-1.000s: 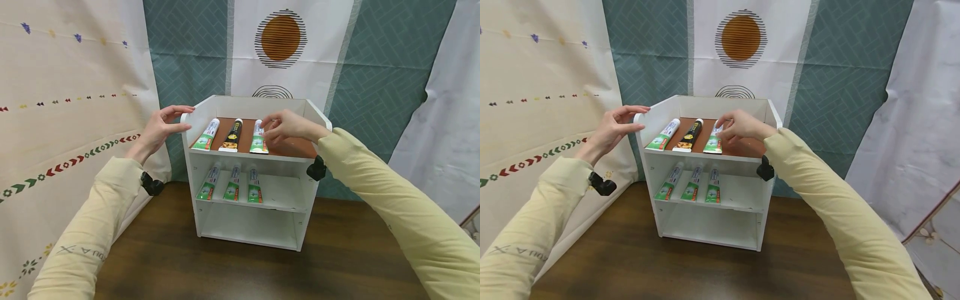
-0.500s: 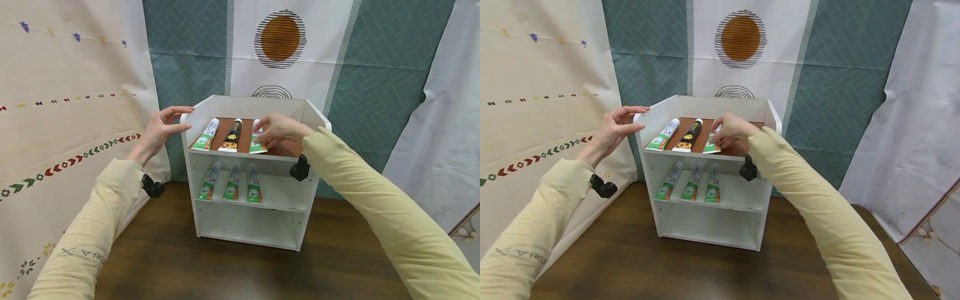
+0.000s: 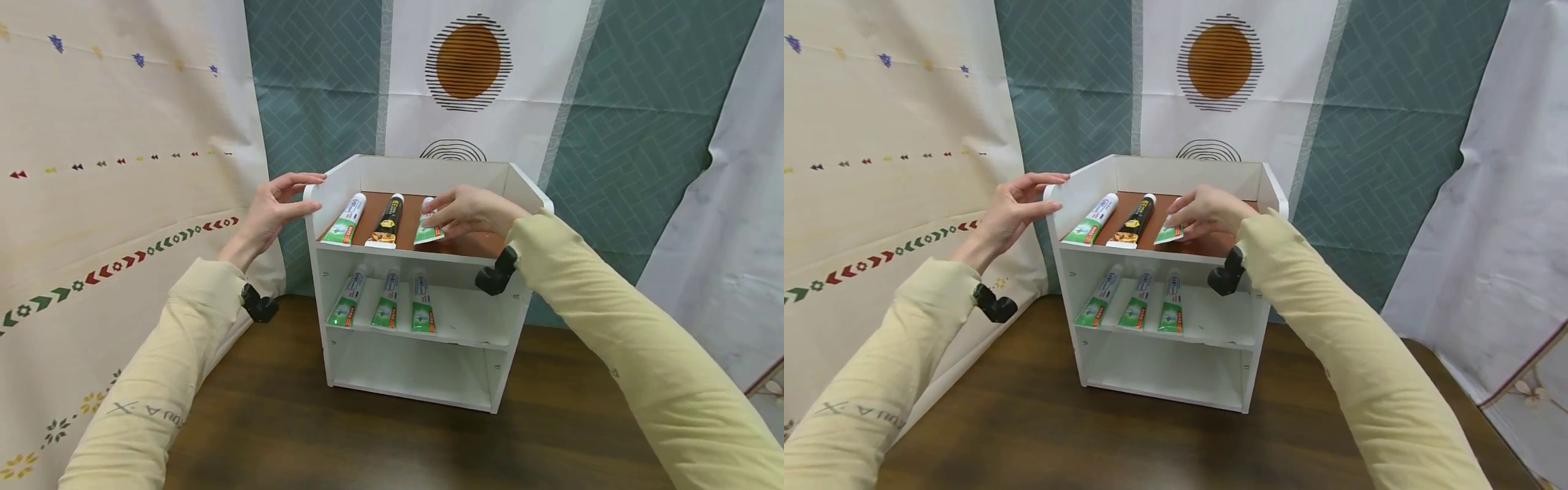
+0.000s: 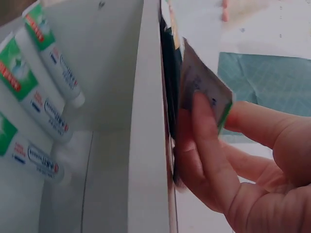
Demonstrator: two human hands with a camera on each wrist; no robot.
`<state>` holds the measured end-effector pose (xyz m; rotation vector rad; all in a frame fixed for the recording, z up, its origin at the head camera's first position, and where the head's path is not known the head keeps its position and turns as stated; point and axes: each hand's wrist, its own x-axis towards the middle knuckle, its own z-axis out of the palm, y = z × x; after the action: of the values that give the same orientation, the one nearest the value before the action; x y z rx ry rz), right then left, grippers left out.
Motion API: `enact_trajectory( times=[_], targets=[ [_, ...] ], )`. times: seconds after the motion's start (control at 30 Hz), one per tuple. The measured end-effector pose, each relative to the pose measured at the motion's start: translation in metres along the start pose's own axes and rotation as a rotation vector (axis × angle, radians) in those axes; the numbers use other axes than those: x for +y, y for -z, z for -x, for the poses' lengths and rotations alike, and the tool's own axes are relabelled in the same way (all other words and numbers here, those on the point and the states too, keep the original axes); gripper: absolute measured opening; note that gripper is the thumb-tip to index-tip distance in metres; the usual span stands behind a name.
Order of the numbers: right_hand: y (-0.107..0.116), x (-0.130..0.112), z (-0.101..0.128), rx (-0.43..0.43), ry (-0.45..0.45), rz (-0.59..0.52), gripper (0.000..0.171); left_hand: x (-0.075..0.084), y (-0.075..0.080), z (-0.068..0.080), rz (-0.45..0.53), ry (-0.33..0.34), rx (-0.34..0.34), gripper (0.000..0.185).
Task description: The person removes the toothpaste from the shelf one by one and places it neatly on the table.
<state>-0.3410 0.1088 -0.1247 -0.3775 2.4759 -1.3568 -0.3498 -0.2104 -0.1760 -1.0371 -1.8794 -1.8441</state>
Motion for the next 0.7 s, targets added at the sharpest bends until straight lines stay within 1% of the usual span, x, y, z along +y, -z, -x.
enact_trajectory(
  times=[0.1, 0.17, 0.4, 0.53, 0.7],
  targets=[
    [0.002, 0.001, 0.004, 0.009, 0.018, -0.023, 0.042, 0.0, -0.001, 0.0, 0.011, -0.009, 0.0, 0.033],
    [0.004, 0.0, 0.008, 0.025, 0.032, -0.019, 0.042, -0.001, -0.001, 0.0, 0.013, -0.02, -0.001, 0.033],
    [0.014, -0.009, 0.024, 0.096, 0.063, -0.051, 0.044, 0.0, -0.002, -0.001, 0.012, -0.059, -0.003, 0.032],
    [0.022, -0.014, 0.036, 0.096, 0.079, -0.093, 0.046, 0.0, -0.003, 0.0, 0.001, -0.064, 0.005, 0.032],
    [0.037, -0.019, 0.056, 0.058, 0.09, -0.148, 0.05, 0.0, -0.003, 0.001, -0.032, -0.056, 0.012, 0.032]
  ],
)
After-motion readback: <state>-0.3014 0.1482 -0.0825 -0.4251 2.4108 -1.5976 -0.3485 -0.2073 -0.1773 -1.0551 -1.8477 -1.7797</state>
